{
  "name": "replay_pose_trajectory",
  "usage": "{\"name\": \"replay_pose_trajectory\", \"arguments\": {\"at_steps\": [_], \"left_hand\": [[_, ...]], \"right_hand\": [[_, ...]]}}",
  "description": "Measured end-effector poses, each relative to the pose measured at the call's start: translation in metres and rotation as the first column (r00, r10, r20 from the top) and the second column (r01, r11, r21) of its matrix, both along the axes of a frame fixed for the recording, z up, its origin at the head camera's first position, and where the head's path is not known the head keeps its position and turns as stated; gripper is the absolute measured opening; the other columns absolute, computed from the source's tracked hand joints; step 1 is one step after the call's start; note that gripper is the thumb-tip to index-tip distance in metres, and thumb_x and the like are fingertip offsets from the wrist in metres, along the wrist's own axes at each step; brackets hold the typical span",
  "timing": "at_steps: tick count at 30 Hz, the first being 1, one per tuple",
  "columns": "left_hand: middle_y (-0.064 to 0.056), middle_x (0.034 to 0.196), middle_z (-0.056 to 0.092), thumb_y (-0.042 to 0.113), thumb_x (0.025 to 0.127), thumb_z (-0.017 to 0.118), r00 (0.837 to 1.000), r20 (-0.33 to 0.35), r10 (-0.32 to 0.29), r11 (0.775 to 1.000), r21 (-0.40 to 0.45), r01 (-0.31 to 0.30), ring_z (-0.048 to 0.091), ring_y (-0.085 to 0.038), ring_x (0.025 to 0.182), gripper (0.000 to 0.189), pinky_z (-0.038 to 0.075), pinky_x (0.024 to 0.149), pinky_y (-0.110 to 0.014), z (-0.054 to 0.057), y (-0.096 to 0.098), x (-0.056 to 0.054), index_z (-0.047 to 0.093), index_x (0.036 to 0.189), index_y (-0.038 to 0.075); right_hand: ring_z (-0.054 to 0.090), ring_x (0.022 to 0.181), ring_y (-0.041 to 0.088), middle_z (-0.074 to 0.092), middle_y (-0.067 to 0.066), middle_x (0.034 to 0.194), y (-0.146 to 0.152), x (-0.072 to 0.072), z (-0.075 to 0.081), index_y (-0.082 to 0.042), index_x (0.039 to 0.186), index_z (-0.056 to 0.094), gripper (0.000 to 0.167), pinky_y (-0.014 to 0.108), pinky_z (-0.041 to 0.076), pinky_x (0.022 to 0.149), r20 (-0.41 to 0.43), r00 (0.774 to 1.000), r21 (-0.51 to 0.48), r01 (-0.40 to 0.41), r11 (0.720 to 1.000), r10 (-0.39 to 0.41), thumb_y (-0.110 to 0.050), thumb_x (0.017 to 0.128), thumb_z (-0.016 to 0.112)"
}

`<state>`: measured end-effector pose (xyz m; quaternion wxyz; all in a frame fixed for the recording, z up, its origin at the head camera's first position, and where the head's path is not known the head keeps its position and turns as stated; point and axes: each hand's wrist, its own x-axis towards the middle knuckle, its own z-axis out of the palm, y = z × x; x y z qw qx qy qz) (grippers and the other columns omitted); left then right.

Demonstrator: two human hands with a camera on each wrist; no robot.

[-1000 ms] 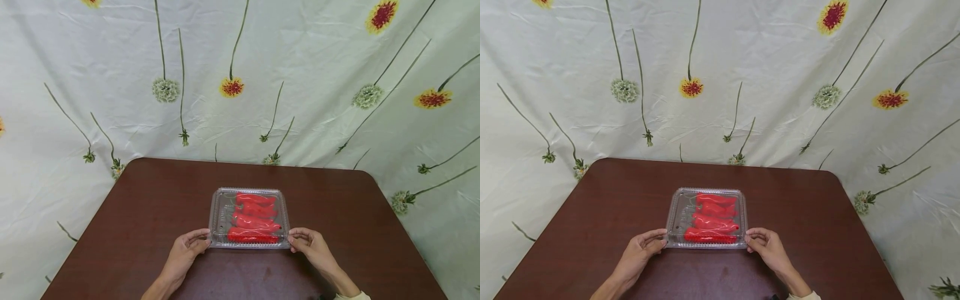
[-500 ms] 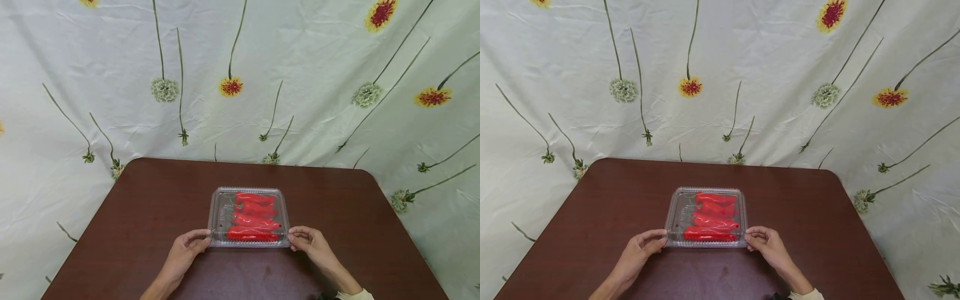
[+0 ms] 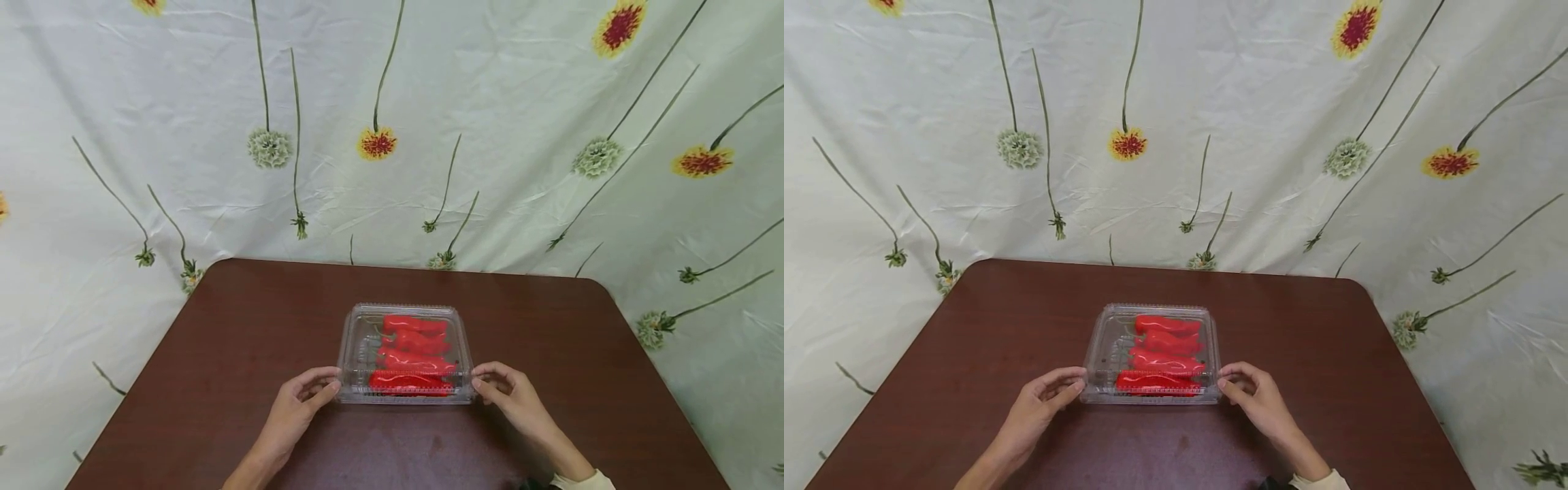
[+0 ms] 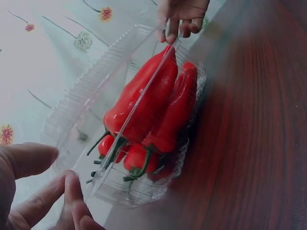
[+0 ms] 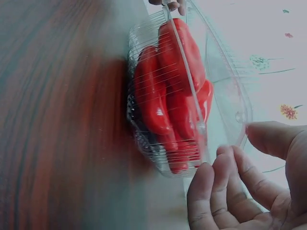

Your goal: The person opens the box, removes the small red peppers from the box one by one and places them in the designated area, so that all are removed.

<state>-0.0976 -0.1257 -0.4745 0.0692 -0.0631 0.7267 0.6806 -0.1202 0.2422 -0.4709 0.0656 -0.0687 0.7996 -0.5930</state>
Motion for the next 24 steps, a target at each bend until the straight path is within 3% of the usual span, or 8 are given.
{"name": "replay_pose_trajectory", "arguments": {"at_steps": [3, 8, 13, 20, 24], "left_hand": [[-0.007, 0.108, 0.071, 0.02, 0.093, 0.072, 1.0, -0.003, -0.001, 1.0, 0.014, 0.001, 0.065, -0.009, 0.097, 0.035, 0.052, 0.086, -0.023, 0.003, 0.0, -0.001, 0.068, 0.124, 0.005], [-0.006, 0.105, 0.075, 0.019, 0.093, 0.073, 1.0, -0.012, -0.011, 0.998, 0.062, 0.012, 0.068, -0.009, 0.1, 0.041, 0.051, 0.087, -0.022, 0.006, -0.001, -0.004, 0.063, 0.129, 0.004], [-0.002, 0.102, 0.076, 0.017, 0.093, 0.073, 0.999, -0.053, -0.012, 0.996, 0.083, 0.017, 0.068, -0.01, 0.098, 0.046, 0.049, 0.087, -0.022, 0.009, -0.003, -0.007, 0.059, 0.135, 0.009], [-0.003, 0.109, 0.075, 0.023, 0.095, 0.071, 0.996, -0.087, -0.032, 0.996, 0.075, 0.039, 0.068, -0.01, 0.1, 0.039, 0.048, 0.081, -0.025, 0.017, -0.004, -0.01, 0.063, 0.127, 0.004], [-0.006, 0.111, 0.075, 0.023, 0.097, 0.068, 0.992, -0.12, -0.037, 0.997, 0.068, 0.046, 0.068, -0.012, 0.097, 0.036, 0.05, 0.078, -0.025, 0.018, -0.005, -0.012, 0.063, 0.127, 0.003]], "right_hand": [[0.068, 0.08, 0.012, 0.071, 0.005, 0.098, 0.0, -0.002, 0.003, 0.008, 0.113, 0.063, 0.024, 0.027, 0.057, 0.072, -0.014, 1.0, -0.025, -0.011, 1.0, 0.011, -0.01, 0.097, 0.065], [0.071, 0.086, 0.012, 0.075, 0.004, 0.101, -0.002, -0.002, 0.008, 0.013, 0.117, 0.059, 0.029, 0.026, 0.059, 0.081, 0.015, 1.0, -0.107, -0.008, 0.994, 0.009, -0.009, 0.099, 0.062], [0.07, 0.085, 0.013, 0.076, 0.008, 0.1, -0.005, -0.001, 0.012, 0.016, 0.117, 0.056, 0.031, 0.026, 0.058, 0.081, 0.027, 0.999, -0.12, -0.025, 0.992, 0.028, -0.009, 0.099, 0.061], [0.071, 0.084, 0.014, 0.074, 0.017, 0.102, -0.008, -0.001, 0.016, 0.015, 0.12, 0.053, 0.033, 0.026, 0.059, 0.08, 0.019, 1.0, -0.113, 0.014, 0.993, -0.012, -0.007, 0.099, 0.062], [0.073, 0.09, 0.013, 0.072, 0.022, 0.108, -0.009, -0.003, 0.016, 0.014, 0.13, 0.047, 0.04, 0.027, 0.059, 0.082, -0.045, 0.999, -0.157, 0.011, 0.988, -0.018, -0.004, 0.098, 0.062]]}}
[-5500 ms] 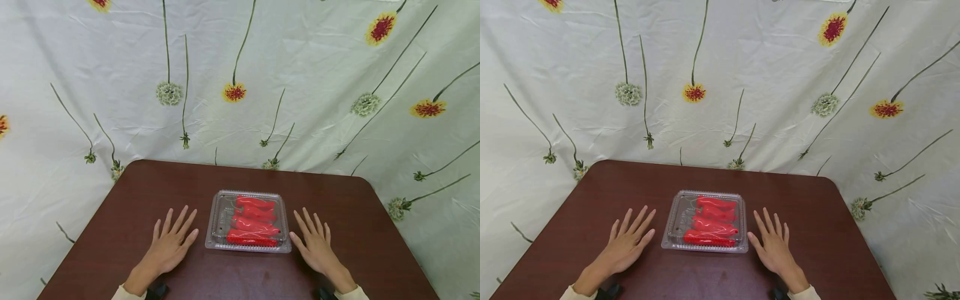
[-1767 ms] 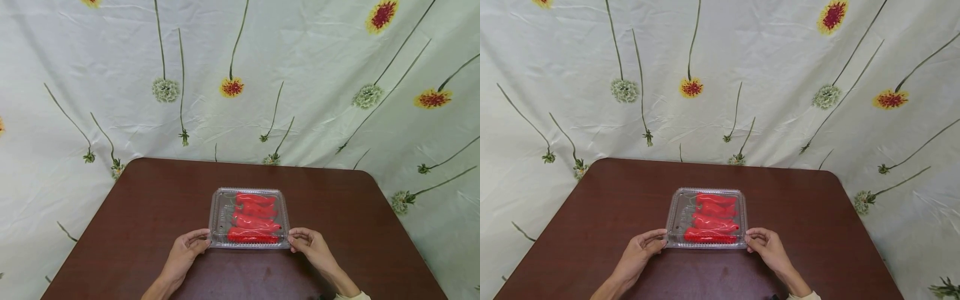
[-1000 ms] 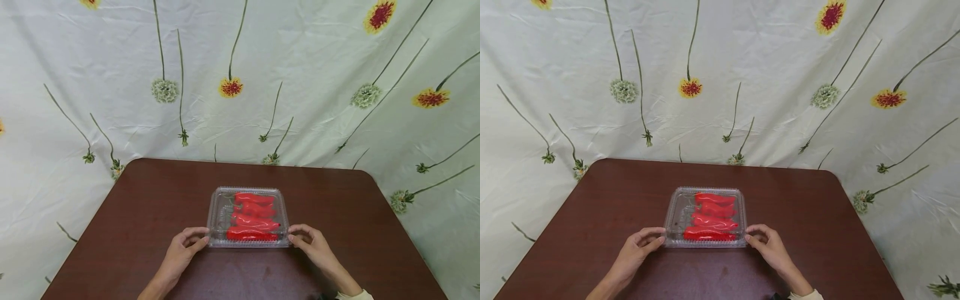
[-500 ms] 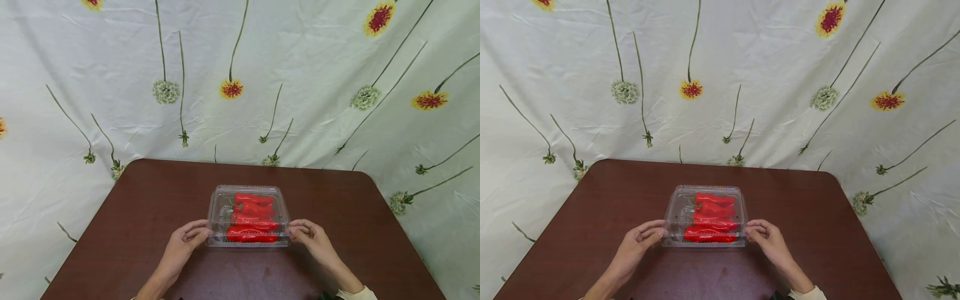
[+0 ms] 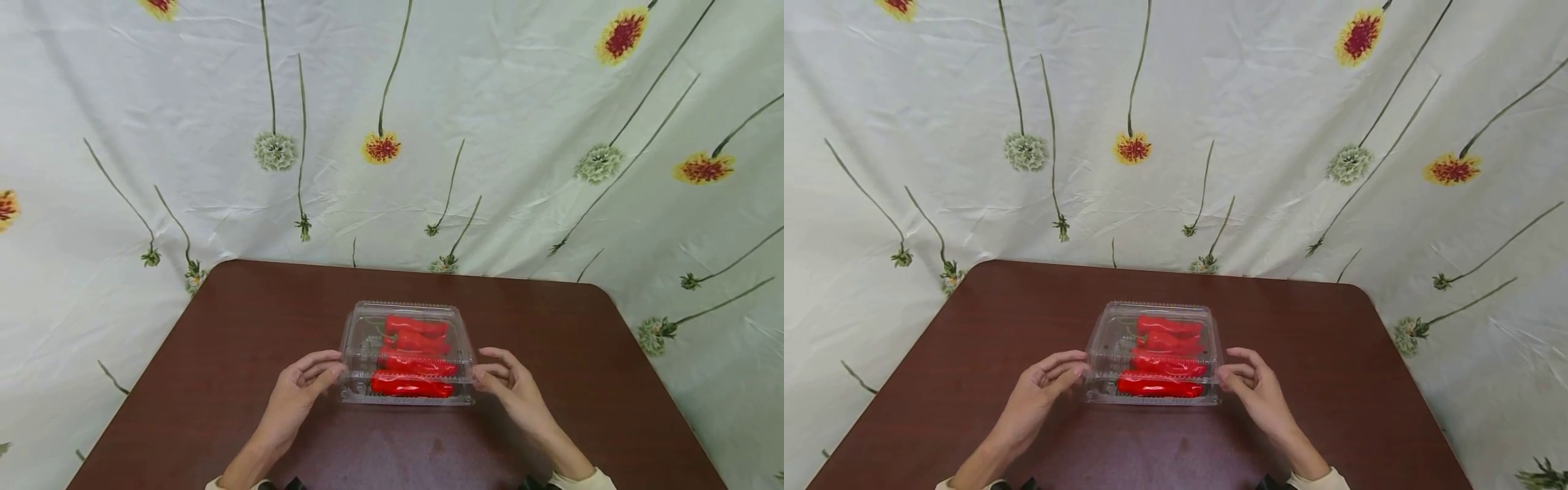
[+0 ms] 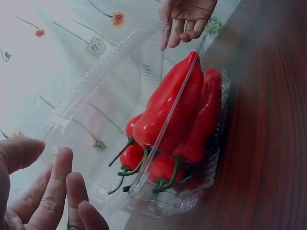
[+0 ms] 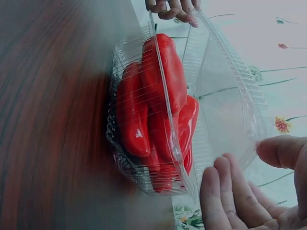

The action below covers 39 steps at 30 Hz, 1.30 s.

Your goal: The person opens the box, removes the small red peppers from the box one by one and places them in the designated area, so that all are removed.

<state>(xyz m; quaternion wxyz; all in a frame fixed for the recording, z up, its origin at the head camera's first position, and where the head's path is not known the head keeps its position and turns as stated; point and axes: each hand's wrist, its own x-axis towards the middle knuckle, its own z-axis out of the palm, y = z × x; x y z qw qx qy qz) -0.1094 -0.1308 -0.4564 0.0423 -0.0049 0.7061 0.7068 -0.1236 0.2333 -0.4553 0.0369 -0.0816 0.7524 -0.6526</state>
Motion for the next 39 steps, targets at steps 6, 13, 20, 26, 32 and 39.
{"name": "replay_pose_trajectory", "arguments": {"at_steps": [6, 13, 20, 26, 32, 39], "left_hand": [[-0.004, 0.107, 0.076, 0.022, 0.1, 0.063, 0.999, -0.054, 0.0, 1.0, 0.0, 0.0, 0.066, -0.018, 0.09, 0.034, 0.052, 0.076, -0.03, 0.004, 0.0, -0.006, 0.063, 0.127, 0.001], [0.002, 0.114, 0.069, 0.009, 0.101, 0.057, 0.988, -0.152, -0.006, 1.0, 0.008, 0.007, 0.066, -0.017, 0.095, 0.03, 0.052, 0.073, -0.028, 0.008, 0.0, -0.014, 0.06, 0.129, -0.003], [-0.008, 0.137, 0.056, 0.014, 0.104, 0.054, 0.963, -0.257, -0.088, 0.996, -0.019, 0.086, 0.061, -0.019, 0.112, 0.031, 0.053, 0.081, -0.026, 0.01, -0.002, -0.027, 0.06, 0.133, 0.002], [-0.011, 0.143, 0.054, 0.016, 0.107, 0.047, 0.959, -0.273, -0.078, 0.991, 0.083, 0.104, 0.055, -0.015, 0.123, 0.038, 0.051, 0.091, -0.024, 0.016, -0.004, -0.038, 0.053, 0.14, -0.002], [-0.013, 0.145, 0.052, 0.015, 0.108, 0.043, 0.939, -0.331, -0.097, 0.99, 0.065, 0.125, 0.05, -0.017, 0.13, 0.035, 0.049, 0.098, -0.026, 0.019, -0.006, -0.05, 0.048, 0.139, -0.003], [-0.007, 0.145, 0.052, 0.011, 0.108, 0.038, 0.932, -0.33, -0.151, 0.988, -0.058, 0.14, 0.045, -0.022, 0.135, 0.034, 0.047, 0.102, -0.026, 0.026, -0.012, -0.065, 0.052, 0.139, 0.003]], "right_hand": [[0.072, 0.101, 0.013, 0.071, 0.013, 0.116, -0.001, -0.003, 0.0, 0.013, 0.127, 0.055, 0.032, 0.028, 0.058, 0.086, -0.097, 0.995, -0.054, 0.008, 0.999, -0.013, -0.005, 0.1, 0.06], [0.072, 0.101, 0.024, 0.071, 0.009, 0.12, -0.004, -0.01, 0.003, 0.01, 0.127, 0.057, 0.032, 0.03, 0.057, 0.089, -0.12, 0.991, -0.087, 0.045, 0.995, -0.055, -0.013, 0.105, 0.052], [0.072, 0.098, 0.015, 0.07, 0.0, 0.112, 0.003, -0.02, 0.011, 0.005, 0.128, 0.058, 0.03, 0.025, 0.057, 0.089, -0.165, 0.984, -0.026, 0.06, 0.998, -0.064, -0.009, 0.102, 0.057], [0.069, 0.109, 0.019, 0.064, -0.004, 0.124, 0.006, -0.031, 0.017, 0.005, 0.134, 0.052, 0.033, 0.024, 0.055, 0.093, -0.192, 0.981, -0.027, -0.027, 0.999, 0.021, -0.008, 0.104, 0.053], [0.063, 0.12, 0.021, 0.056, -0.004, 0.135, 0.007, -0.041, 0.022, 0.004, 0.139, 0.047, 0.036, 0.028, 0.056, 0.093, -0.239, 0.968, -0.029, -0.081, 0.996, 0.071, 0.0, 0.104, 0.047], [0.065, 0.117, 0.016, 0.051, 0.023, 0.141, 0.009, -0.055, 0.029, -0.001, 0.141, 0.047, 0.037, 0.028, 0.056, 0.093, -0.242, 0.966, 0.001, -0.095, 0.995, 0.093, -0.008, 0.105, 0.051]]}}
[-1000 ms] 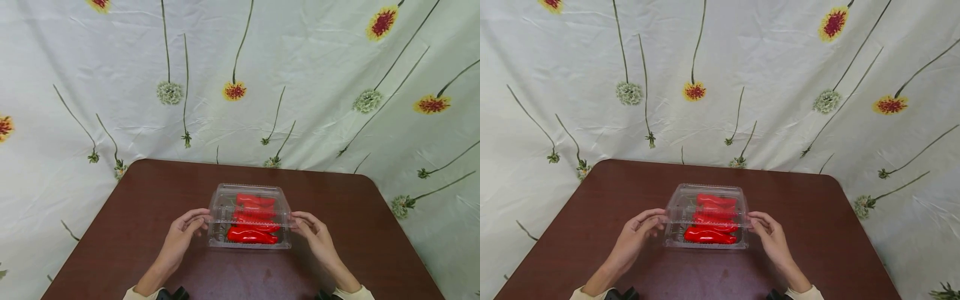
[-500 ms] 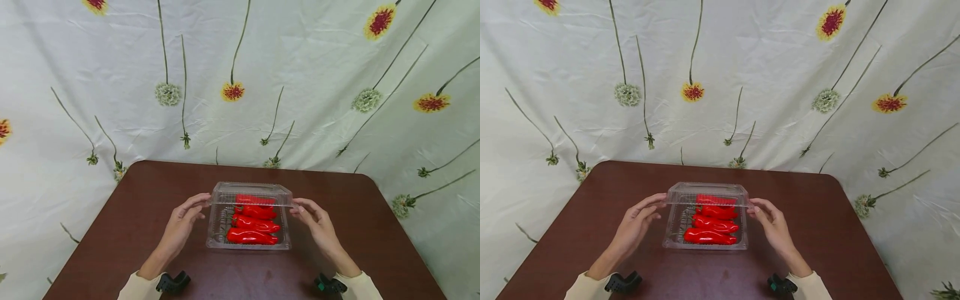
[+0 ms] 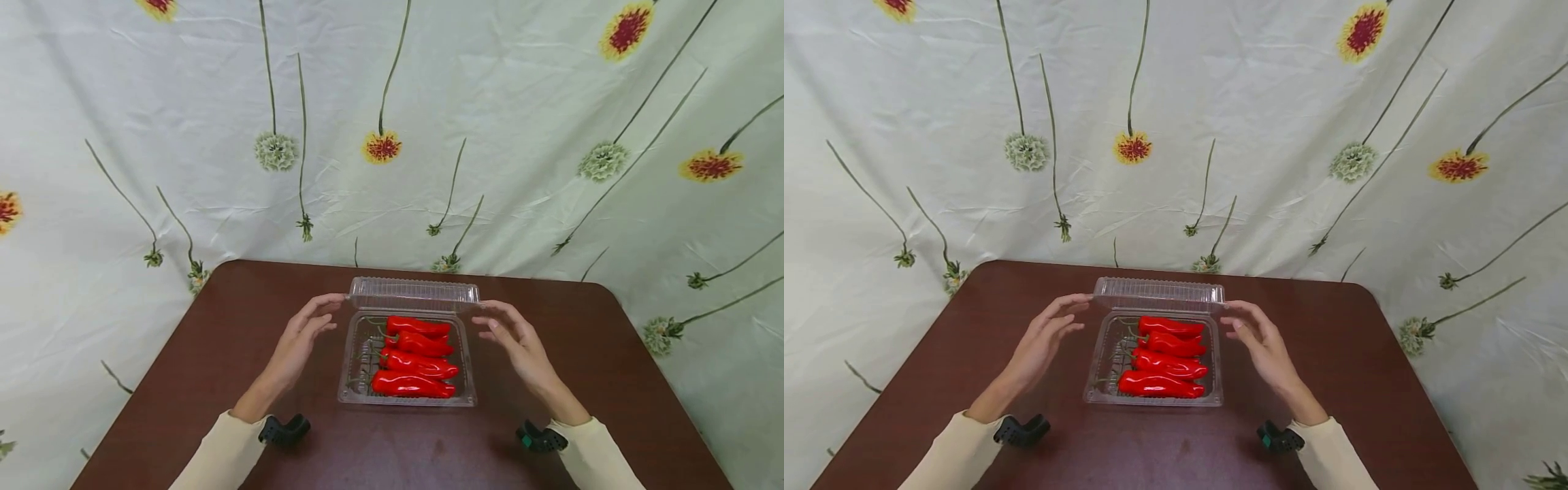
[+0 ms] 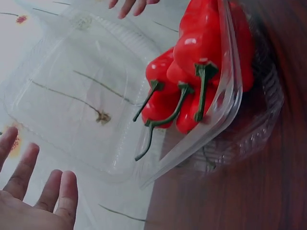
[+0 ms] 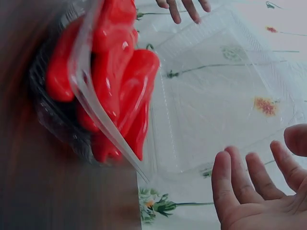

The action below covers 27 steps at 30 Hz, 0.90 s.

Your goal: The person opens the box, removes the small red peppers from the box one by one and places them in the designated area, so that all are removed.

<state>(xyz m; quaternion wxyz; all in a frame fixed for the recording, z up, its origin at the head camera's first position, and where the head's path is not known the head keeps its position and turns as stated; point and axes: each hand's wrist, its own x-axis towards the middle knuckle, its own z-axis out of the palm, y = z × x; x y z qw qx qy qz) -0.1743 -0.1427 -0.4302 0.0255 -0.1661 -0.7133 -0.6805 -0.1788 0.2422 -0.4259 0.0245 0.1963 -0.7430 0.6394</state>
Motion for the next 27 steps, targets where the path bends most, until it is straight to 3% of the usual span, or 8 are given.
{"name": "replay_pose_trajectory", "arguments": {"at_steps": [3, 10, 16, 22, 27], "left_hand": [[-0.007, 0.147, 0.051, 0.015, 0.108, 0.04, 1.0, 0.006, 0.004, 0.998, -0.057, -0.004, 0.041, -0.028, 0.138, 0.036, 0.044, 0.106, -0.031, 0.002, -0.001, -0.008, 0.052, 0.141, 0.007], [-0.012, 0.152, 0.044, 0.014, 0.108, 0.039, 1.0, 0.023, 0.01, 0.996, -0.092, -0.008, 0.034, -0.033, 0.144, 0.039, 0.025, 0.115, -0.061, 0.003, -0.003, -0.021, 0.049, 0.146, 0.009], [-0.014, 0.153, 0.042, 0.011, 0.108, 0.038, 0.998, 0.057, -0.011, 0.992, -0.127, 0.019, 0.034, -0.036, 0.143, 0.04, 0.023, 0.116, -0.062, -0.006, -0.001, -0.032, 0.047, 0.147, 0.008], [-0.012, 0.155, 0.039, 0.013, 0.108, 0.039, 0.994, 0.104, -0.023, 0.981, -0.188, 0.043, 0.033, -0.037, 0.143, 0.04, 0.022, 0.115, -0.065, -0.016, -0.001, -0.04, 0.047, 0.147, 0.008], [-0.013, 0.155, 0.037, 0.007, 0.106, 0.04, 0.994, 0.102, -0.031, 0.977, -0.207, 0.052, 0.036, -0.037, 0.14, 0.043, 0.027, 0.114, -0.062, -0.022, 0.001, -0.047, 0.046, 0.148, 0.006]], "right_hand": [[0.066, 0.115, 0.015, 0.051, 0.023, 0.141, 0.002, -0.009, -0.001, 0.001, 0.141, 0.045, 0.037, 0.029, 0.056, 0.092, -0.02, 1.0, -0.01, -0.019, 1.0, 0.018, -0.006, 0.105, 0.049], [0.059, 0.118, 0.014, 0.052, 0.02, 0.142, -0.003, -0.025, -0.009, 0.004, 0.132, 0.049, 0.03, 0.025, 0.053, 0.091, -0.046, 0.998, 0.031, 0.032, 0.999, -0.031, -0.01, 0.105, 0.05], [0.048, 0.13, 0.019, 0.05, 0.012, 0.148, -0.006, -0.032, -0.017, 0.001, 0.133, 0.055, 0.033, 0.018, 0.043, 0.099, -0.014, 0.997, 0.122, 0.075, 0.99, -0.074, -0.016, 0.106, 0.05], [0.048, 0.13, 0.017, 0.051, 0.015, 0.146, -0.007, -0.039, -0.02, 0.001, 0.137, 0.053, 0.037, 0.016, 0.042, 0.099, -0.003, 0.996, 0.131, 0.092, 0.987, -0.093, -0.017, 0.105, 0.052], [0.05, 0.129, 0.016, 0.049, 0.018, 0.145, -0.007, -0.046, -0.026, -0.002, 0.14, 0.051, 0.038, 0.014, 0.043, 0.098, 0.015, 0.997, 0.122, 0.074, 0.99, -0.076, -0.015, 0.104, 0.055]]}}
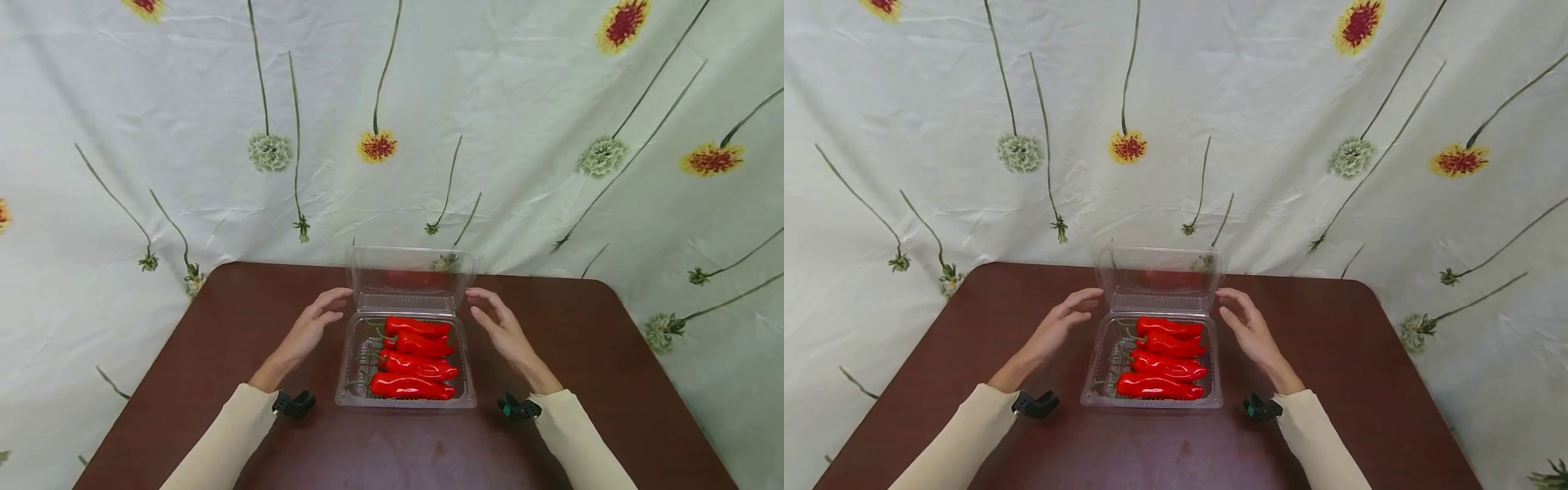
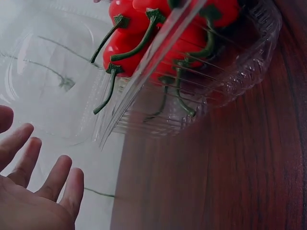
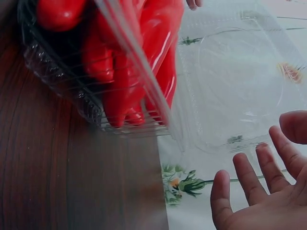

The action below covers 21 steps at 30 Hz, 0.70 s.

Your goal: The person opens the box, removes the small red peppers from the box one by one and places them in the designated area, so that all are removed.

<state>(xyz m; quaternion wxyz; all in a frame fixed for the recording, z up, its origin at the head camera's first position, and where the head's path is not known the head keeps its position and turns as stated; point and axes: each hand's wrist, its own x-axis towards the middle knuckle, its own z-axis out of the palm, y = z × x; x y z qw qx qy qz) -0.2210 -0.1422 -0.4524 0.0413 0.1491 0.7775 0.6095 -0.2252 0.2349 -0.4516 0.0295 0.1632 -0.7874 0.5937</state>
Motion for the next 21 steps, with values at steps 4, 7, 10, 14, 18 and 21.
{"name": "replay_pose_trajectory", "arguments": {"at_steps": [4, 7, 10, 14, 18, 21], "left_hand": [[-0.014, 0.155, 0.036, 0.002, 0.104, 0.041, 1.0, 0.003, 0.008, 1.0, -0.014, -0.008, 0.039, -0.039, 0.138, 0.045, 0.031, 0.113, -0.061, -0.003, 0.003, -0.002, 0.046, 0.148, 0.004], [-0.013, 0.156, 0.034, 0.001, 0.103, 0.042, 1.0, 0.023, 0.016, 0.999, -0.032, -0.015, 0.039, -0.039, 0.138, 0.045, 0.031, 0.113, -0.062, -0.004, 0.004, 0.0, 0.047, 0.148, 0.004], [-0.012, 0.157, 0.033, 0.001, 0.102, 0.043, 0.999, 0.04, 0.024, 0.999, -0.047, -0.022, 0.038, -0.039, 0.139, 0.046, 0.031, 0.113, -0.063, -0.005, 0.004, 0.001, 0.048, 0.147, 0.005], [-0.012, 0.158, 0.032, 0.0, 0.102, 0.043, 0.998, 0.055, 0.024, 0.999, -0.036, -0.022, 0.036, -0.039, 0.141, 0.047, 0.03, 0.114, -0.063, -0.006, 0.006, 0.001, 0.047, 0.148, 0.005], [-0.013, 0.158, 0.03, -0.001, 0.101, 0.042, 0.997, 0.072, 0.013, 1.0, -0.013, -0.012, 0.036, -0.039, 0.143, 0.049, 0.032, 0.114, -0.061, -0.009, 0.009, -0.001, 0.044, 0.15, 0.003], [-0.013, 0.159, 0.029, -0.004, 0.099, 0.04, 0.997, 0.082, 0.016, 1.0, -0.006, -0.015, 0.037, -0.038, 0.143, 0.052, 0.035, 0.113, -0.059, -0.011, 0.011, -0.003, 0.042, 0.151, 0.002]], "right_hand": [[0.049, 0.131, 0.029, 0.047, 0.017, 0.145, -0.002, -0.003, -0.004, -0.003, 0.14, 0.051, 0.038, 0.014, 0.042, 0.098, -0.005, 1.0, 0.018, -0.011, 1.0, 0.011, -0.011, 0.103, 0.055], [0.049, 0.131, 0.037, 0.045, 0.016, 0.145, -0.003, -0.003, -0.006, -0.003, 0.14, 0.052, 0.038, 0.015, 0.042, 0.098, -0.008, 1.0, 0.035, -0.016, 0.999, 0.016, -0.008, 0.102, 0.056], [0.049, 0.129, 0.04, 0.044, 0.017, 0.145, -0.004, -0.002, -0.008, -0.002, 0.14, 0.051, 0.038, 0.015, 0.042, 0.097, -0.012, 1.0, 0.046, -0.02, 0.999, 0.021, -0.006, 0.102, 0.055], [0.05, 0.128, 0.041, 0.043, 0.018, 0.146, -0.004, -0.002, -0.01, 0.0, 0.142, 0.05, 0.04, 0.017, 0.043, 0.097, -0.02, 0.999, 0.066, -0.024, 0.998, 0.026, -0.004, 0.102, 0.055], [0.05, 0.127, 0.042, 0.039, 0.017, 0.15, -0.003, -0.003, -0.013, 0.0, 0.144, 0.049, 0.043, 0.02, 0.044, 0.097, -0.017, 0.999, 0.086, -0.036, 0.996, 0.037, -0.003, 0.101, 0.055], [0.051, 0.126, 0.043, 0.036, 0.017, 0.152, -0.004, -0.005, -0.015, 0.0, 0.145, 0.048, 0.044, 0.02, 0.046, 0.094, 0.0, 0.999, 0.089, -0.048, 0.995, 0.049, -0.003, 0.101, 0.055]]}}
